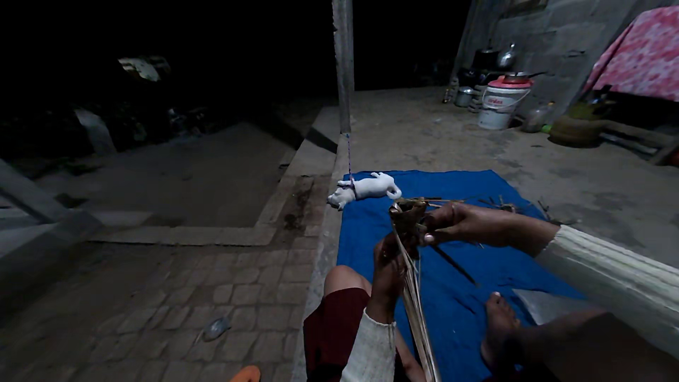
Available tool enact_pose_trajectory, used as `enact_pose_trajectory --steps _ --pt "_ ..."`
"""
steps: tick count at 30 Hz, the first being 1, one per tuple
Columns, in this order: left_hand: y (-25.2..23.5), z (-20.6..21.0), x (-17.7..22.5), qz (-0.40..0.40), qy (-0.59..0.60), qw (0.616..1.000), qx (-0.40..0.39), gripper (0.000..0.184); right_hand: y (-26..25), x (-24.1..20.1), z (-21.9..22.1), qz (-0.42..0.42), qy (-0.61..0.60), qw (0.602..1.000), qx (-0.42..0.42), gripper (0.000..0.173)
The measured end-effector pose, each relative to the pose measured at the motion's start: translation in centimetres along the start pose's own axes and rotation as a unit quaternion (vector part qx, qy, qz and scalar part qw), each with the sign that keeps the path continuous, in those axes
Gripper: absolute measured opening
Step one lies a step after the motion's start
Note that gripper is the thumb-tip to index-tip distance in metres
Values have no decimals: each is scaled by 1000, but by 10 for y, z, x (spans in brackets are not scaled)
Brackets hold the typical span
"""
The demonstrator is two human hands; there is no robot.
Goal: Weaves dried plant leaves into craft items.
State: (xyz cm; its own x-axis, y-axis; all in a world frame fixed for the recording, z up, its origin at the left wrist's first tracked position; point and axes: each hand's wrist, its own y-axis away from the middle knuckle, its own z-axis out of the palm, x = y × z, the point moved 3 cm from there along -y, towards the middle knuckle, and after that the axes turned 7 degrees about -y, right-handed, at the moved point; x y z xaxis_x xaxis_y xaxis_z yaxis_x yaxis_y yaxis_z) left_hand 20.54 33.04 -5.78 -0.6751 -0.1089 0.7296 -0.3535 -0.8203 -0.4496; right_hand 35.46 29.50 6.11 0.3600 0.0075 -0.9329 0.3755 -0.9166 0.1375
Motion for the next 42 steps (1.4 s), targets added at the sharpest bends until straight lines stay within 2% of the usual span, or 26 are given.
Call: enact_pose_trajectory --steps 9,19,24,27,30,35,42 --pt "-4 -4 1 76 -54 996 11 18 -1 -7 6 1 -47 998 40 5" --pt "-2 6 3 79 -119 986 81 16 -4 -10 7 -29 -10 996 83 5" --pt "-2 12 1 29 -101 987 120 16 -5 -6 5 -60 35 994 83 3" --pt "-3 13 -2 -8 -65 991 114 20 -8 -3 3 -79 72 990 95 2" --pt "-3 17 2 -13 -43 993 107 24 -10 0 -1 -106 122 980 120 11" --pt "-5 19 5 -15 -53 994 90 27 -10 -1 -1 -111 176 969 135 13" --pt "-4 21 5 -45 -47 990 124 23 -13 -4 3 -72 209 967 124 13"
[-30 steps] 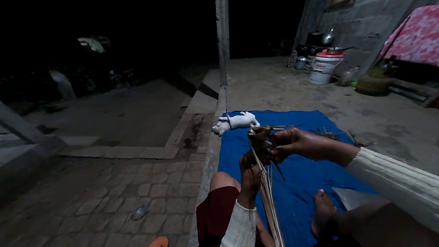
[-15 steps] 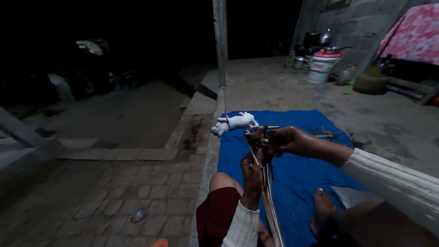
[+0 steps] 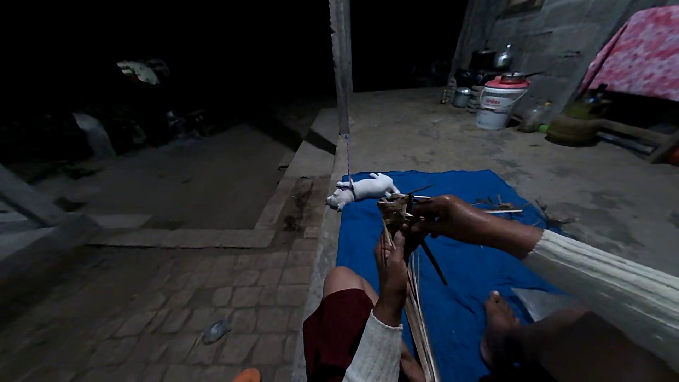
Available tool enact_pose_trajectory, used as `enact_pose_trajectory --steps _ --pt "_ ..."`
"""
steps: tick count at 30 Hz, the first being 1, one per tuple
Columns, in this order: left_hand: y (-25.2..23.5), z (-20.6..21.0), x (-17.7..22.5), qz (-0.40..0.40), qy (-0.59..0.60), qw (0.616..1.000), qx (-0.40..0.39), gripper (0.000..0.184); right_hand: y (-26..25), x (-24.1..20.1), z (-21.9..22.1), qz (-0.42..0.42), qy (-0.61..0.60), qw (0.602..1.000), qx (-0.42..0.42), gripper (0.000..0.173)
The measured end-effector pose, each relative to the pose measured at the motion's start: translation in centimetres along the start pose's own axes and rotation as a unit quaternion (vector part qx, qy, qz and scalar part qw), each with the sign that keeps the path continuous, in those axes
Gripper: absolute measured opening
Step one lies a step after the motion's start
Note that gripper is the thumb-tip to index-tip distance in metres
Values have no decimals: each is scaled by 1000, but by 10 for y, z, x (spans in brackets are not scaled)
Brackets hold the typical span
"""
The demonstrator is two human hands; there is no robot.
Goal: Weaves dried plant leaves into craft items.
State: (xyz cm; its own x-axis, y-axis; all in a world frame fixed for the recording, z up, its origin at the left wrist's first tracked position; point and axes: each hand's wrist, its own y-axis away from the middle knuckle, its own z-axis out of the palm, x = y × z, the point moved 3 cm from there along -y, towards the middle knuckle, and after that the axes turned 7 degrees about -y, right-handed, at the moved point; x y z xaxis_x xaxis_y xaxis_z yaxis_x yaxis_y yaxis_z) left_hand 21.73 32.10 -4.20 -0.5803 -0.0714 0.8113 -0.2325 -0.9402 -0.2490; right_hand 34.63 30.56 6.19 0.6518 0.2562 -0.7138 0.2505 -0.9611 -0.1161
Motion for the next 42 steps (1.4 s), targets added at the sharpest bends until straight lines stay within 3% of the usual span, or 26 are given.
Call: enact_pose_trajectory --steps 7,11,18,23,27,33,42 --pt "0 -9 8 26 -77 996 -27 21 0 6 -1 -49 -6 999 18 13" --pt "-4 -13 11 -18 -57 998 -37 16 0 6 3 -72 30 997 25 14" --pt "-2 -10 1 -92 -73 989 -86 16 -2 0 10 -33 -23 999 -1 13" --pt "-1 -11 0 -60 -96 992 -57 10 -3 0 12 -42 -29 999 -16 16" --pt "-1 -10 2 -55 -97 993 -46 7 -2 0 7 -1 -43 999 2 25" --pt "-1 -10 5 -44 -94 992 -75 6 -2 4 6 -16 17 999 35 13" --pt "-3 -13 1 -48 -101 985 -128 11 -1 7 6 48 -34 997 -59 28"
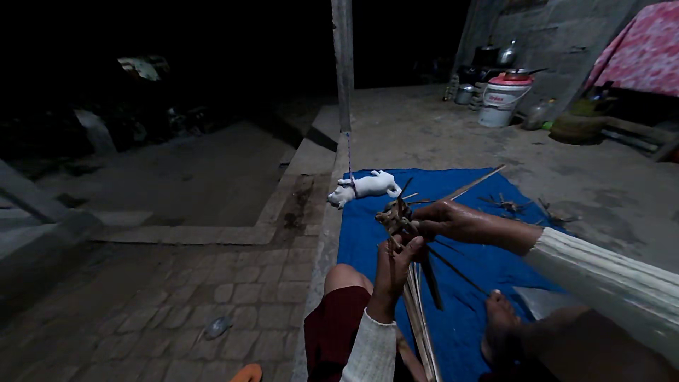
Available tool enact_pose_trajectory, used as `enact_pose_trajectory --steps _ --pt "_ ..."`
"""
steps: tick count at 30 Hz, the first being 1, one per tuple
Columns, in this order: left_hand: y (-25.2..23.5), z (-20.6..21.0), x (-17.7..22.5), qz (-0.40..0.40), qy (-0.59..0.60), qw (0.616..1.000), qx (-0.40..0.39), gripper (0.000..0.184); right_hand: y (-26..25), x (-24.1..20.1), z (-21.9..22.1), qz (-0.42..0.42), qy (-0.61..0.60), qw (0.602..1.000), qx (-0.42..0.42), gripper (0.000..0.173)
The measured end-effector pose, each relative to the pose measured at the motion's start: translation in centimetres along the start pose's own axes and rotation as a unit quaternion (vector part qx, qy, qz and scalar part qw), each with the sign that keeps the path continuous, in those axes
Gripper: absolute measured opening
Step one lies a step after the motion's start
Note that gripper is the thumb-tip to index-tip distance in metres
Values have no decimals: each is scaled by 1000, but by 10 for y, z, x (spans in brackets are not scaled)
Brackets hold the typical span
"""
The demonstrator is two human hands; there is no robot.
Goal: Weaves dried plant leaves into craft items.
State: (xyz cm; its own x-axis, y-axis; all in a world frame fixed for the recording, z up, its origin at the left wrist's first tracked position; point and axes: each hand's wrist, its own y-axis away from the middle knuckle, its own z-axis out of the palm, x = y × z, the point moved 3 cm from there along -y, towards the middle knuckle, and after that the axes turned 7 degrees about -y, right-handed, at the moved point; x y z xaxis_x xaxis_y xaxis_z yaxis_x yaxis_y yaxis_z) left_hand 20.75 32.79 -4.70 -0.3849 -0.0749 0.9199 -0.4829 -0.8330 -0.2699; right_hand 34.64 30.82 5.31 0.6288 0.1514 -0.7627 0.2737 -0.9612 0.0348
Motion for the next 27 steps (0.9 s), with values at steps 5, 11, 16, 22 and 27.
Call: enact_pose_trajectory --steps 5,11,16,22,27 --pt "1 0 3 -2 0 1000 3 10 1 1 0 -19 -9 999 -27 22" --pt "0 -3 2 17 4 1000 14 9 0 1 0 -7 -2 999 -42 23" --pt "-2 -3 -1 24 25 999 -1 10 0 1 0 -10 -7 998 -59 24" --pt "-2 -1 0 24 36 999 -14 11 0 4 0 -7 -27 998 -63 22" --pt "-3 1 -1 27 26 999 -33 13 0 1 1 5 -5 999 -45 20"
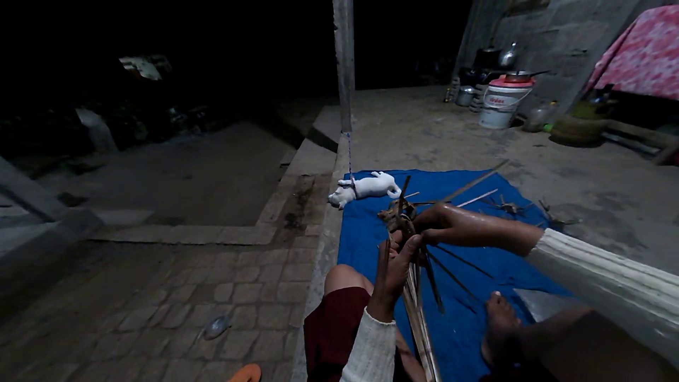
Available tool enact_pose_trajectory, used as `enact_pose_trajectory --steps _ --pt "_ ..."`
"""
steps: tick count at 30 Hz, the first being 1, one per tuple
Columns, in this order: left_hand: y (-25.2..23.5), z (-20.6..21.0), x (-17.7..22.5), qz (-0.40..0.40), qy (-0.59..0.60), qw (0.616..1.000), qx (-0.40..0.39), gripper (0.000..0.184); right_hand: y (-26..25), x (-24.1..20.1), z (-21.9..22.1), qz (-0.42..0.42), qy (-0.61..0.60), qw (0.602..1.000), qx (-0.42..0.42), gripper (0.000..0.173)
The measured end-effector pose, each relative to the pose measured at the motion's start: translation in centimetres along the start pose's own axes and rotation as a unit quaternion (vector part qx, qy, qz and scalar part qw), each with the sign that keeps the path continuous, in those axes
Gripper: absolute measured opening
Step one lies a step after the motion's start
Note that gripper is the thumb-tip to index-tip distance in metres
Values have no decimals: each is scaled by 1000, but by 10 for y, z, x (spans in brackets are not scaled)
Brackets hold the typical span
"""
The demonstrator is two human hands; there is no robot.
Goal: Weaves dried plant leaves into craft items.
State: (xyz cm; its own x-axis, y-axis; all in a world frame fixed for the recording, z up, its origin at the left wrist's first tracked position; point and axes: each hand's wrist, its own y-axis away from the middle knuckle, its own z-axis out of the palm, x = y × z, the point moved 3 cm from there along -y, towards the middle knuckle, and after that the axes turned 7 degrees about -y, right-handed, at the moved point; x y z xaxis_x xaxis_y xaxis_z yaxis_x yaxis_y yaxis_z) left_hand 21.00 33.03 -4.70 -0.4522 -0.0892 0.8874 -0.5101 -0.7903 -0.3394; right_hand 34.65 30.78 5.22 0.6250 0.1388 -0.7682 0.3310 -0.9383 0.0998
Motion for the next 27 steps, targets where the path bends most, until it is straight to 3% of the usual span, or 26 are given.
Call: enact_pose_trajectory --steps 9,21,27 --pt "-2 -2 3 -12 -6 1000 -22 14 0 4 -4 -16 -35 999 2 20" --pt "-6 -5 -6 -30 10 999 -12 15 2 -1 -2 6 66 997 28 22" --pt "-5 -6 -5 -25 7 1000 -4 11 2 3 -4 10 30 998 54 23"
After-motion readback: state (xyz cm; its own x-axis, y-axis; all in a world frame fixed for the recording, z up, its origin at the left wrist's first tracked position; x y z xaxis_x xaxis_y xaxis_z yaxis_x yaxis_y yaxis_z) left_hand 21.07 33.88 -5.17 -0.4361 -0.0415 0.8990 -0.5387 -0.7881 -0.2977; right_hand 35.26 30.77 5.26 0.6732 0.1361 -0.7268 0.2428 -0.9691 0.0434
